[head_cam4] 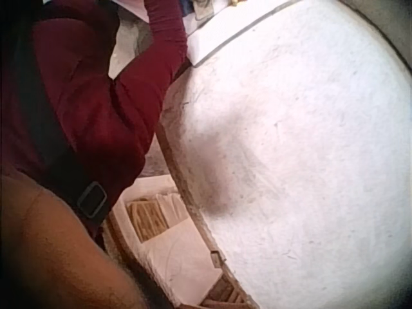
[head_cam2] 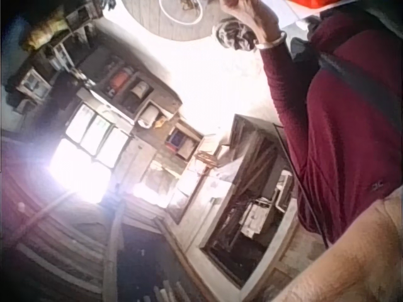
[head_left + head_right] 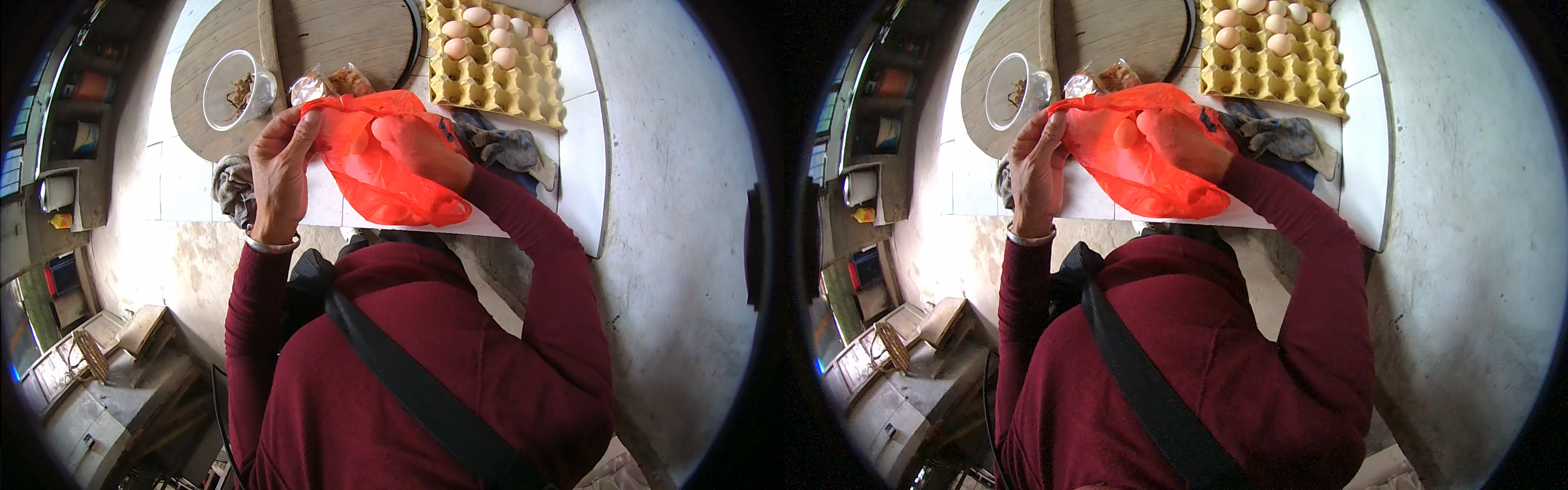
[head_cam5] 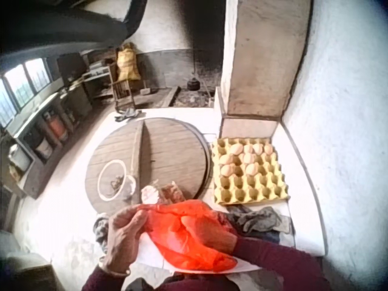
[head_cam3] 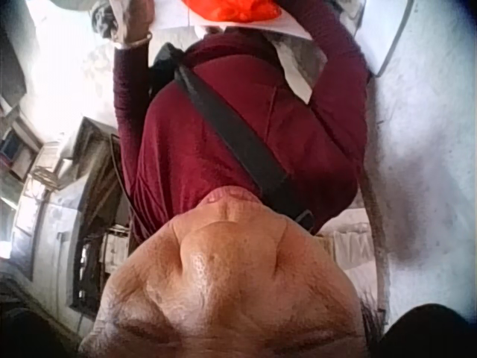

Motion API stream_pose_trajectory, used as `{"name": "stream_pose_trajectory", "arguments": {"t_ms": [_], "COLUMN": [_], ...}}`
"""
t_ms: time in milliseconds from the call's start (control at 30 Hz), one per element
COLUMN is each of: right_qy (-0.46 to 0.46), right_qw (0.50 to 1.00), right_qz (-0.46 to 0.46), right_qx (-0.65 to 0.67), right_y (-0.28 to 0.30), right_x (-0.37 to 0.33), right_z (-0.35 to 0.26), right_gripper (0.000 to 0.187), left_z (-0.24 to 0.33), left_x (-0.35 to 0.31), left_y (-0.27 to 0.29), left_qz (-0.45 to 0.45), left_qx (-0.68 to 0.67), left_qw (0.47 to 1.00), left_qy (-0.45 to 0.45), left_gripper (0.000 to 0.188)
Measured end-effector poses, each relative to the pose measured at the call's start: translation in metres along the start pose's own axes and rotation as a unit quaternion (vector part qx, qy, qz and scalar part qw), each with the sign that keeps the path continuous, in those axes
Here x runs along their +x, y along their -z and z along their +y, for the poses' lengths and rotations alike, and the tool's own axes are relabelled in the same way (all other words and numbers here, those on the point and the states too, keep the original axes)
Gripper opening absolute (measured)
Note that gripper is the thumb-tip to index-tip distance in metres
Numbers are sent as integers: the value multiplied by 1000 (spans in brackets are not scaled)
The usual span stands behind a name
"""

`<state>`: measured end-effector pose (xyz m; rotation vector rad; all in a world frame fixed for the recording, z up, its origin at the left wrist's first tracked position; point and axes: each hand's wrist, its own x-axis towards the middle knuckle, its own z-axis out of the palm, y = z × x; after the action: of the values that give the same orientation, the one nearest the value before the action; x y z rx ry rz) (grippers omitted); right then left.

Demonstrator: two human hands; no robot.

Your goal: The person unpacks eggs from a red plastic bag and places them one by one into a yellow egg tray on a tiled counter. The person also removes a small plastic-wrapped item from the bag and sets it aside.

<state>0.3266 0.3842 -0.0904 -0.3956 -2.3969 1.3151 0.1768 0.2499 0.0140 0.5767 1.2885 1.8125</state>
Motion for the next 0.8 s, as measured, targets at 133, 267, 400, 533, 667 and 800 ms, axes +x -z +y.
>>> {"name": "stream_pose_trajectory", "arguments": {"t_ms": [133,267,400,533,667,800], "right_qy": [-357,-330,-38,46,65,269], "right_qw": [827,858,987,965,936,829], "right_qz": [-101,-99,43,-69,-59,107], "right_qx": [422,381,-152,-249,-342,-479], "right_y": [20,3,-36,-22,-29,-33], "right_x": [0,5,8,12,8,8], "right_z": [-30,-28,9,-17,-7,14], "right_gripper": [28,23,26,22,21,16], "left_z": [1,0,3,4,2,3], "left_x": [-1,-2,-4,-9,-7,-9], "left_y": [-4,-5,-7,-3,-5,-4], "left_qz": [-1,-3,-20,-13,-17,-10], "left_qx": [-1,3,1,-2,-7,-7], "left_qw": [1000,1000,1000,1000,1000,1000], "left_qy": [3,9,8,-6,-2,-2], "left_gripper": [17,16,16,16,16,17]}}
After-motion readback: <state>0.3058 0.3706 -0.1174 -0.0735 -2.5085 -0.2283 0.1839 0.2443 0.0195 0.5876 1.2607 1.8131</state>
